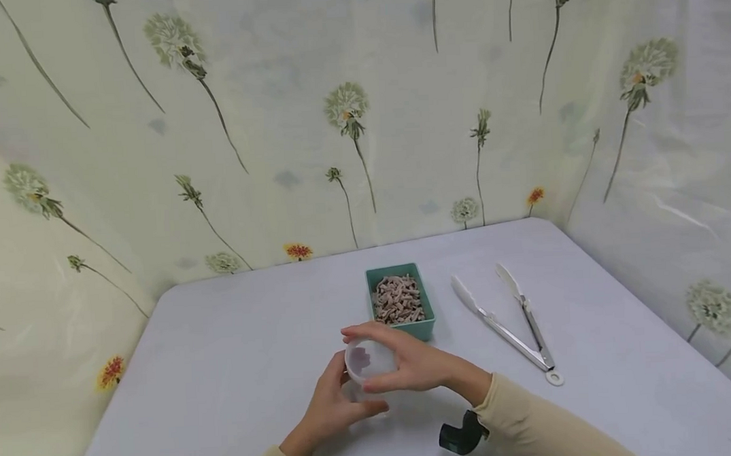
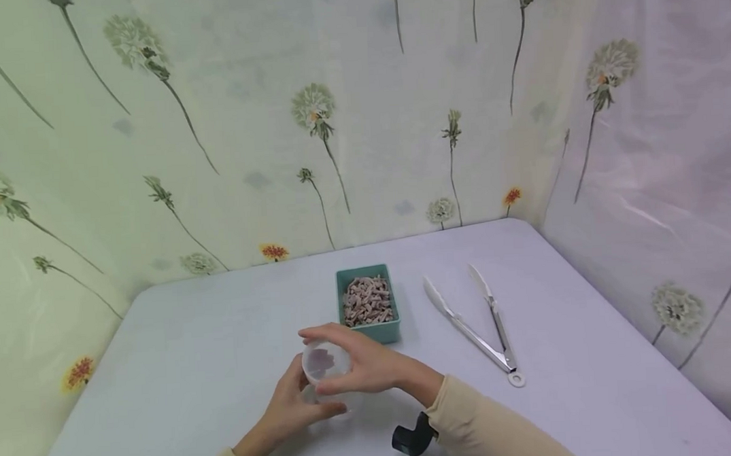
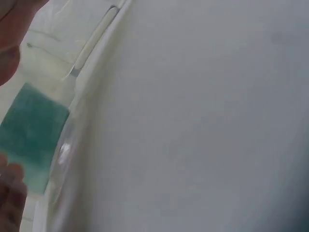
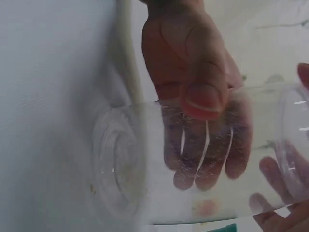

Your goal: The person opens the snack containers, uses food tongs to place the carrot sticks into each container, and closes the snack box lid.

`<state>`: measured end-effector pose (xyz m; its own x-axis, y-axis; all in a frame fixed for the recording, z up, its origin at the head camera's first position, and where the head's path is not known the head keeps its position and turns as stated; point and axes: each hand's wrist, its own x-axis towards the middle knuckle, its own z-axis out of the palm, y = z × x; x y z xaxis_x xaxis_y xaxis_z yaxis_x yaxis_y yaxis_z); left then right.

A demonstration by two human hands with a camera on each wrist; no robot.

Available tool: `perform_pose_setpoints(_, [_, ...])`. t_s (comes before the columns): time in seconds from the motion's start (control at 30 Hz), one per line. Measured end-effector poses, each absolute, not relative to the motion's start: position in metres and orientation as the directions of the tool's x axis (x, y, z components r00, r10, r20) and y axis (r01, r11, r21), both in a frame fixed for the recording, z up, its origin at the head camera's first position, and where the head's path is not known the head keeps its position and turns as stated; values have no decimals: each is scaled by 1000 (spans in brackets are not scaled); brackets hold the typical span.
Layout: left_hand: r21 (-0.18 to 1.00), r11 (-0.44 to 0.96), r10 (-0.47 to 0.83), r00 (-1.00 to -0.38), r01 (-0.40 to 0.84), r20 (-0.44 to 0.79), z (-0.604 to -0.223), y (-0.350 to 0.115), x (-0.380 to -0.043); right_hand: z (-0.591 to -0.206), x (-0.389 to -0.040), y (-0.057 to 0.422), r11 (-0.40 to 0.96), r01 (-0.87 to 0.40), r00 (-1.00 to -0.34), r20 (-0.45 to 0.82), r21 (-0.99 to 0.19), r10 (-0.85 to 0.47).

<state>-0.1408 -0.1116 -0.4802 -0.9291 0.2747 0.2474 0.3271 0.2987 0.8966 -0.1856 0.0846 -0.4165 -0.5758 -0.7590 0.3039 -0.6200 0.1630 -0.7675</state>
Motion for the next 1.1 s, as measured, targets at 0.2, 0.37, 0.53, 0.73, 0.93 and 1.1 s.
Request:
perform_pose_setpoints(0.2, [859,426,87,-959,282,271,-477,-95,-131,-416,-182,84,206,-658,-618,364,-724,-697])
perform_pose_setpoints(0.37, [848,434,110,-952,305,286,-474,-95,-133,-412,-185,83,184,-730,-559,421,-658,-714])
perform_pose_setpoints(0.53, [903,293,269,-933,315,239,-473,-106,-143,-407,-189,87,136,-703,-518,371,-698,-771])
perform_pose_setpoints(0.73, [903,368,151,-973,220,175,-480,-98,-130,-415,-182,90,185,-665,-565,325,-724,-759])
perform_pose_setpoints(0.93, [882,439,35,-984,172,175,-477,-86,-124,-419,-181,88,194,-722,-561,397,-664,-726])
perform_pose_setpoints(1.1, [916,339,194,-969,215,155,-478,-97,-129,-418,-184,93,175,-739,-510,371,-650,-776])
